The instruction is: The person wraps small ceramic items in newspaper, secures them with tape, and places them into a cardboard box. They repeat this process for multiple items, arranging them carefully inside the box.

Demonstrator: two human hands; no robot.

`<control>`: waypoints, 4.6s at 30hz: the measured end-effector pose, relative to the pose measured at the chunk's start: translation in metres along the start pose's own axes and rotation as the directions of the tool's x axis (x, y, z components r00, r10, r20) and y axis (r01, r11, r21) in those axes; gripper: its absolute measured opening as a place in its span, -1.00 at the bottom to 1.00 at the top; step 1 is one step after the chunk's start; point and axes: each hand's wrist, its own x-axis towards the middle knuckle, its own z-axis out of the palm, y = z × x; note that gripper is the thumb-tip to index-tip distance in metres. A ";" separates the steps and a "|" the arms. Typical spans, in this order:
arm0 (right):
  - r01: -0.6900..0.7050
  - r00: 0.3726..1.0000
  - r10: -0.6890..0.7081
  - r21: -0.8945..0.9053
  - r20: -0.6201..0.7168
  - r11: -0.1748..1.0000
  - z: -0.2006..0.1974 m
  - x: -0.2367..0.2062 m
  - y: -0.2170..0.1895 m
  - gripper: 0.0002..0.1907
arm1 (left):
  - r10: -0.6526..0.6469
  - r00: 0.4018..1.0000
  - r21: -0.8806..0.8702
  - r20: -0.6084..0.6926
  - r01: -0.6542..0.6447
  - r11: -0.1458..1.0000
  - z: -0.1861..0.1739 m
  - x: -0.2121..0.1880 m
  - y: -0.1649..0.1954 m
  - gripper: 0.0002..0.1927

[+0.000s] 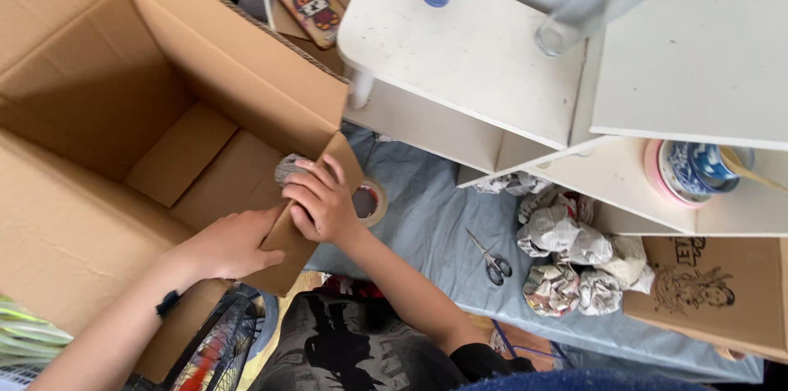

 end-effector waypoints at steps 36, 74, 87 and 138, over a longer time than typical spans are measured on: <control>-0.917 0.294 0.925 -0.345 -0.241 0.202 -0.195 -0.213 0.189 0.11 | -0.247 0.968 -0.238 -0.051 0.228 0.944 0.003 -0.001 0.011 -0.11; 0.165 0.967 -0.164 0.010 0.195 0.986 -0.037 0.005 0.030 -0.71 | -0.160 0.500 -0.125 -0.851 0.102 0.987 -0.066 0.031 -0.052 -0.02; 0.170 0.971 -0.160 -0.043 0.178 0.985 -0.028 -0.004 0.020 -0.73 | -0.450 0.850 0.066 -0.273 0.483 0.873 -0.007 0.237 -0.117 -0.04; -0.778 0.380 0.839 -0.625 -0.390 0.063 -0.228 -0.189 0.239 -0.05 | -0.166 0.783 0.194 -0.599 0.343 0.919 0.046 -0.007 -0.002 -0.06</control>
